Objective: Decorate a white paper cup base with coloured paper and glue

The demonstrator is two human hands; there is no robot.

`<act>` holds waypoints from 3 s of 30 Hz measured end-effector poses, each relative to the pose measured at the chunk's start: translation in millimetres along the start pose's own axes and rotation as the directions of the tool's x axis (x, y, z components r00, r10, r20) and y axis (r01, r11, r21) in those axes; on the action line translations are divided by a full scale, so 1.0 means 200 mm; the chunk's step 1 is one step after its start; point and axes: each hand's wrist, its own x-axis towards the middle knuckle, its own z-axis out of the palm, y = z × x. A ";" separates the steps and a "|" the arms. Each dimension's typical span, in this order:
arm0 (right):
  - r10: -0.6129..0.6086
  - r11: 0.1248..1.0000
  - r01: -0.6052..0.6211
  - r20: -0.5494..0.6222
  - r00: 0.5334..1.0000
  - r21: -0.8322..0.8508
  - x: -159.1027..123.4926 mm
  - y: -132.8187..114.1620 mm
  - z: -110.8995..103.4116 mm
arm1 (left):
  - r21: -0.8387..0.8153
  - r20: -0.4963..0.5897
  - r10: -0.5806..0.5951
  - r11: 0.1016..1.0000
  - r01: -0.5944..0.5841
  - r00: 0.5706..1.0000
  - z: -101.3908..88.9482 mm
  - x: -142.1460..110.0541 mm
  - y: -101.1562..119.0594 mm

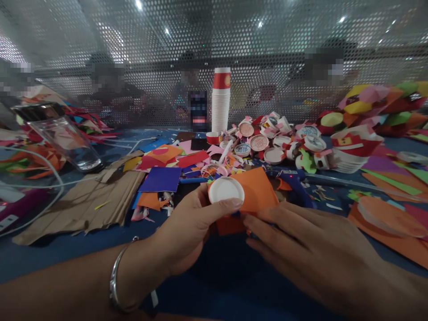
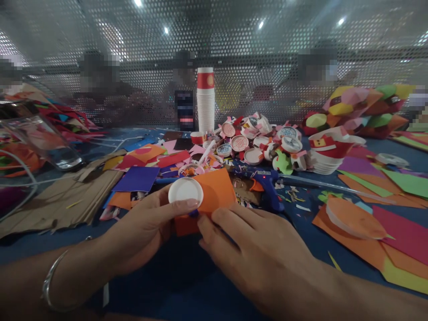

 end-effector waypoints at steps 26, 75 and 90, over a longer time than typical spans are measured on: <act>0.201 0.980 -0.200 -0.113 0.973 0.019 -0.02 0.10 -0.07 | -0.053 -0.078 -0.066 0.997 0.062 0.995 -0.03 0.04 0.09; 0.138 0.903 -0.304 0.464 0.875 0.305 -0.02 0.22 -0.06 | 0.044 -0.169 -0.099 0.993 0.108 0.981 -0.07 0.06 0.09; 0.468 0.439 -0.758 0.597 0.651 0.482 0.04 0.27 -0.07 | -0.141 -0.216 -0.112 0.987 0.082 0.970 -0.06 0.06 0.12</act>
